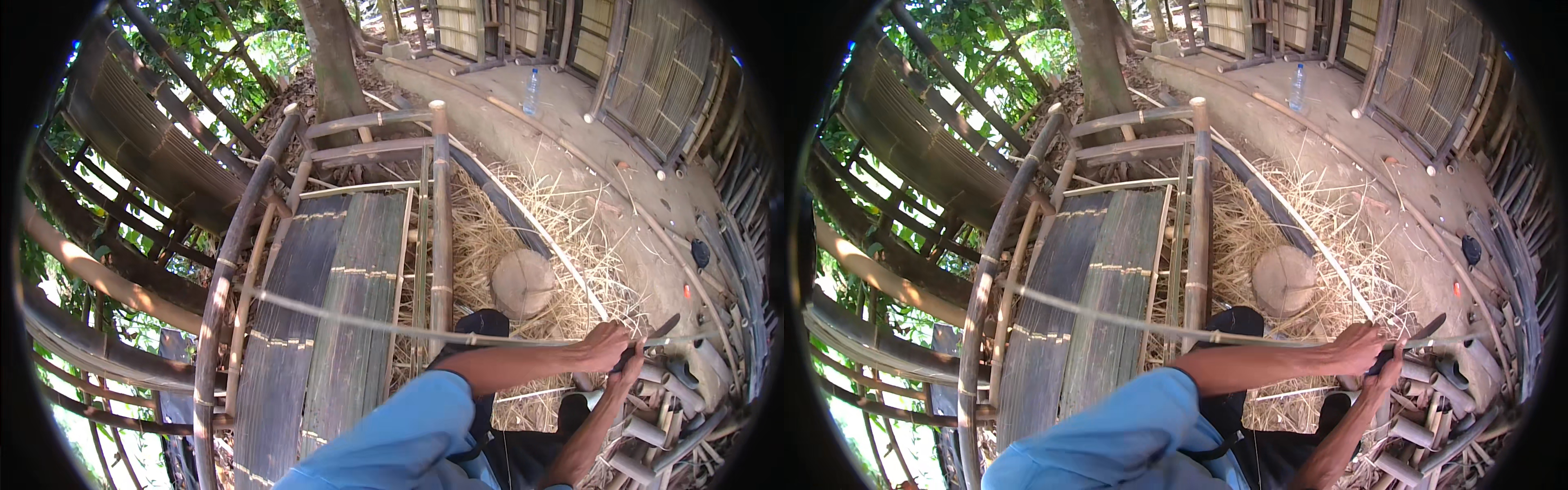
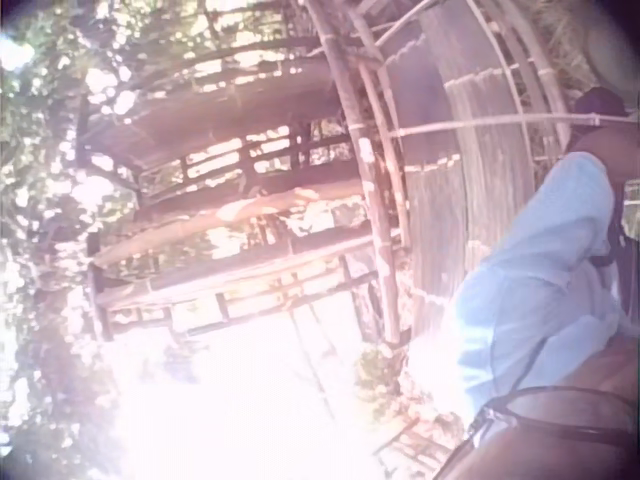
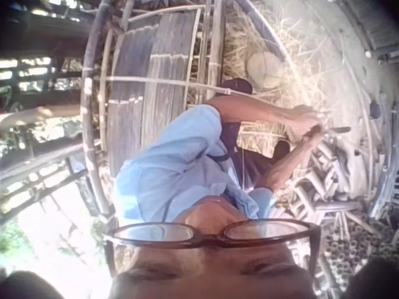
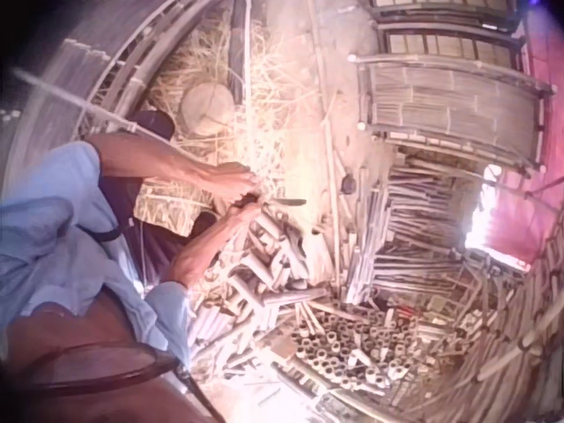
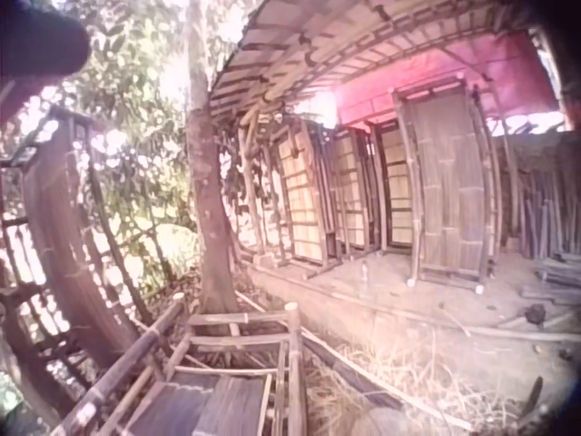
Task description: The person shaves a long bamboo strip using a blade and then inserts it into a woven bamboo structure.
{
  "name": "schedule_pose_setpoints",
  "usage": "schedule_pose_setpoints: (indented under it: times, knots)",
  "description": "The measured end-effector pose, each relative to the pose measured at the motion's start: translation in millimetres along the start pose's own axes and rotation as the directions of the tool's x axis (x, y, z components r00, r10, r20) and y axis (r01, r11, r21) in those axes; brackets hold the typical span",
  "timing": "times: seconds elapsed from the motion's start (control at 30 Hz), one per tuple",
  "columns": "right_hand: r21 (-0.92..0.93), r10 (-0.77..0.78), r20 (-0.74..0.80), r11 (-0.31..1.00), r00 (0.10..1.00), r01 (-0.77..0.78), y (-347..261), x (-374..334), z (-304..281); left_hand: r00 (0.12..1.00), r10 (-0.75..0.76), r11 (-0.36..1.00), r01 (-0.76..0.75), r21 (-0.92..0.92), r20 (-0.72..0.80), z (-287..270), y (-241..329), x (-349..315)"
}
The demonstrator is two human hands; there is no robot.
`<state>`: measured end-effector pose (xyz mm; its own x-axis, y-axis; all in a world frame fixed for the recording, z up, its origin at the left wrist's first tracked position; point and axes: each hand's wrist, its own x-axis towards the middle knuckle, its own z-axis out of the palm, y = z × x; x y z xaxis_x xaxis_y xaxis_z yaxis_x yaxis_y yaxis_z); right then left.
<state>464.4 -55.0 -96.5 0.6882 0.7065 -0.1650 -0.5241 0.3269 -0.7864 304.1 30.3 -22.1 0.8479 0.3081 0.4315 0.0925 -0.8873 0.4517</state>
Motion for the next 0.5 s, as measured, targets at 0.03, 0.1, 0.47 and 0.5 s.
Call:
schedule_pose_setpoints:
  times: [0.03,0.1,0.47,0.5]
  knots:
    - [0.003,0.058,-0.039,0.998,0.998,-0.058,-6.2,-8.1,-4.8,1.000,-0.015,0.997,0.016,-0.076,0.005,-12.9,4.3,-15.8]
    - [0.006,-0.009,-0.066,1.000,0.998,0.009,-11.1,10.1,-51.5,0.993,-0.028,0.977,0.003,-0.215,-0.114,-62.6,18.4,-52.8]
    - [0.264,-0.072,-0.150,0.958,0.986,0.111,8.0,-21.9,-23.8,-0.017,-0.804,0.559,0.319,-0.765,-0.594,-348.0,-129.1,-311.1]
    - [0.270,-0.077,-0.129,0.957,0.989,0.110,6.0,-20.2,-17.6,-0.001,-0.860,0.506,0.142,-0.851,-0.511,-372.4,-115.2,-283.8]
